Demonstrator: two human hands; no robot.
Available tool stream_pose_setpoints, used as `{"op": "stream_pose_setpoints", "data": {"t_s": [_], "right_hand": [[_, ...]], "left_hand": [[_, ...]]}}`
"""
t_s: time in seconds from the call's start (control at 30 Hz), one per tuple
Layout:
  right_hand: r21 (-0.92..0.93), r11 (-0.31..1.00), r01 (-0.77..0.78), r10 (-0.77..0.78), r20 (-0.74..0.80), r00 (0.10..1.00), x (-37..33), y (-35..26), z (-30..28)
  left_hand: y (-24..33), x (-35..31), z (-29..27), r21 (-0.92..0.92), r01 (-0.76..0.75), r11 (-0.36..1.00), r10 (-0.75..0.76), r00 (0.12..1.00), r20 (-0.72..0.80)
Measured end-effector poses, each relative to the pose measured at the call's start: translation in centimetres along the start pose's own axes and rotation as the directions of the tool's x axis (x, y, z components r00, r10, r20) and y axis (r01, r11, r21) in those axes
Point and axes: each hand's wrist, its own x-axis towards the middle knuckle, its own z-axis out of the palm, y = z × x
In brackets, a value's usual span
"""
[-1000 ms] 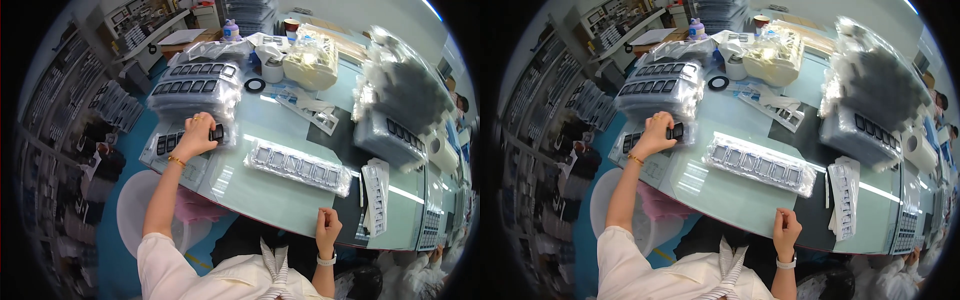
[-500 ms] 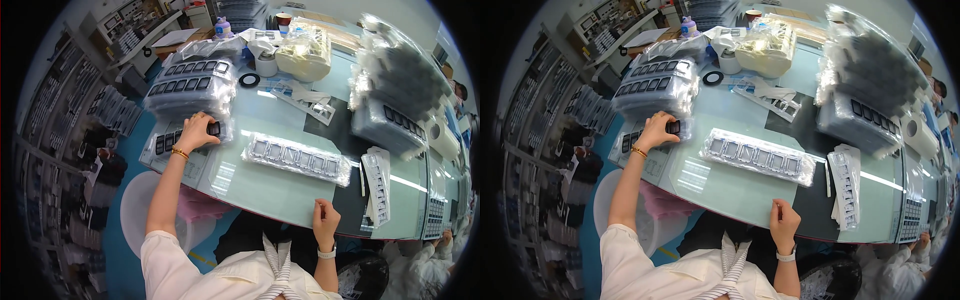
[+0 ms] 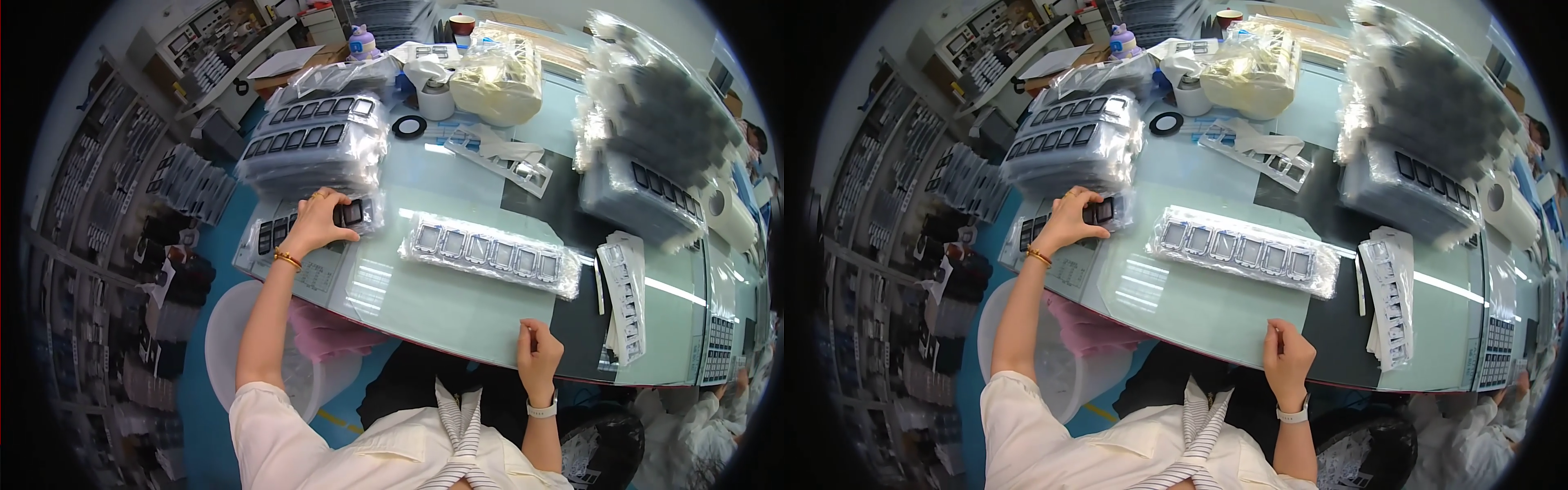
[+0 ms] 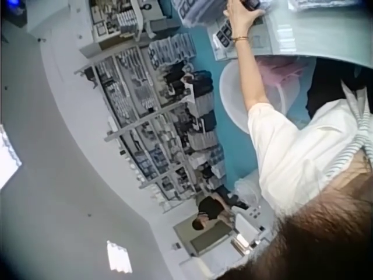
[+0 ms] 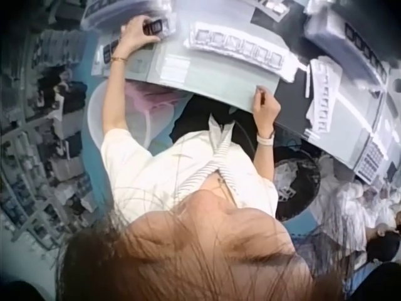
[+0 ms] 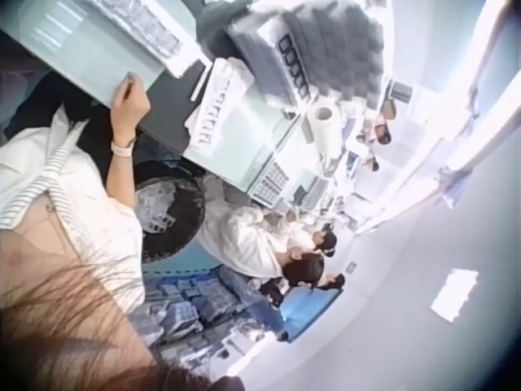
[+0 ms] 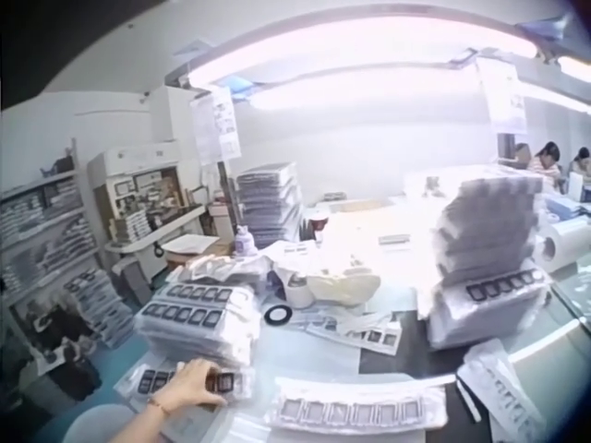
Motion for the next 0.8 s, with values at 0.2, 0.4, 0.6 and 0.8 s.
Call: {"op": "stream_pose_setpoints", "data": {"t_s": [0.2, 0.4, 0.6, 0.8], "right_hand": [[0.008, 1.000, -0.021, 0.021, 0.006, 1.000, -0.11, -0.10, -0.04], [0.022, 0.999, 0.034, -0.033, -0.026, 0.999, -0.21, 0.31, 0.30], [-0.006, 1.000, 0.011, -0.011, -0.010, 1.000, -0.06, -0.03, 0.06], [0.021, 1.000, 0.019, -0.018, -0.020, 1.000, -0.31, 0.31, 0.25]], "left_hand": [[0.13, 0.31, 0.81, 0.073, 0.000, 0.997, 0.002, 1.000, -0.021], [-0.09, 0.69, 0.93, 0.149, -0.009, 0.989, 0.006, 1.000, 0.015], [-0.04, 0.60, 0.94, 0.107, 0.021, 0.994, -0.022, 1.000, 0.005], [0.30, 0.61, 0.53, 0.163, -0.004, 0.987, -0.003, 0.999, 0.039]]}}
